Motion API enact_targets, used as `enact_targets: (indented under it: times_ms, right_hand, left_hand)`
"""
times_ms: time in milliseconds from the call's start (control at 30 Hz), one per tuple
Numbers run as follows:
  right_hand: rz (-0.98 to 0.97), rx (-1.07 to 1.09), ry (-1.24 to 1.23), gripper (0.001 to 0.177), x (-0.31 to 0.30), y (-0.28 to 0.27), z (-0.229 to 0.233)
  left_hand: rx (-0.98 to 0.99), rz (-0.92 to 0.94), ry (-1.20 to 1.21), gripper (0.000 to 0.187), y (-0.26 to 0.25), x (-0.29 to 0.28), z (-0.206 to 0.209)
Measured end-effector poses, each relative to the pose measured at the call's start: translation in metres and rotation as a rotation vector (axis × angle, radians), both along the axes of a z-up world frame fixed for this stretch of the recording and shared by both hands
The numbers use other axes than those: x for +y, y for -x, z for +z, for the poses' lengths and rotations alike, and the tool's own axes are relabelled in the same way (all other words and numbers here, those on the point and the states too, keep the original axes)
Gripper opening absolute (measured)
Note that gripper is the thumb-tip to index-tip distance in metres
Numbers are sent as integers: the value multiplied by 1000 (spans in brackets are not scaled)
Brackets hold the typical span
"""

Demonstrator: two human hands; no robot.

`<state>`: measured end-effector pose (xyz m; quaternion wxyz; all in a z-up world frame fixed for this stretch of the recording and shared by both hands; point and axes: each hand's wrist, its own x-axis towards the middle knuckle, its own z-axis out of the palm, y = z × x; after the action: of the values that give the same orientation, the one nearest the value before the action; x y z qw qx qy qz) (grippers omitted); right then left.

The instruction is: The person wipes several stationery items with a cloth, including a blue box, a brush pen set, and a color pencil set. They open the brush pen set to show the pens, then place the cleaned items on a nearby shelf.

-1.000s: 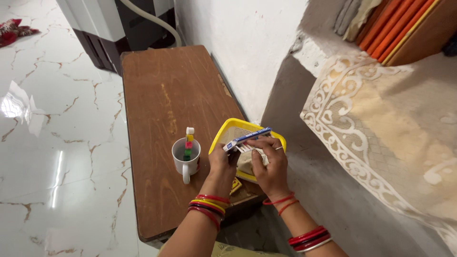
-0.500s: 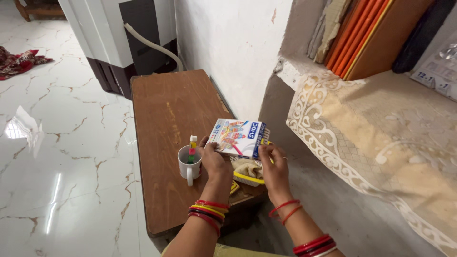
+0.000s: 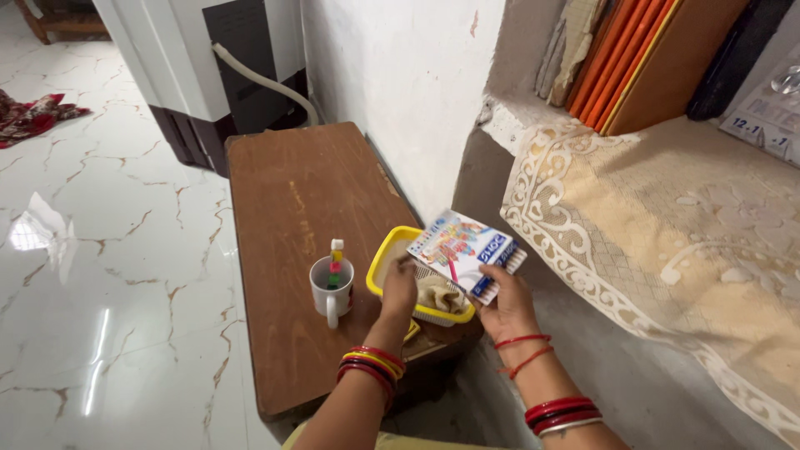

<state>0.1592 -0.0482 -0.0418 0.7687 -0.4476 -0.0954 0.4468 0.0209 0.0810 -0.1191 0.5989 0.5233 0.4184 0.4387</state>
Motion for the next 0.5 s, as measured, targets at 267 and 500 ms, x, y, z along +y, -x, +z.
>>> enact_targets:
  times_ms: [267, 500]
  right_hand:
    - [71, 81, -120, 44, -8, -17, -19]
    - [23, 178, -118, 50, -12, -22, -15]
  left_hand:
    - [1107, -265, -488, 60, -19, -27, 14]
    - [858, -90, -207, 40, -36, -3, -22]
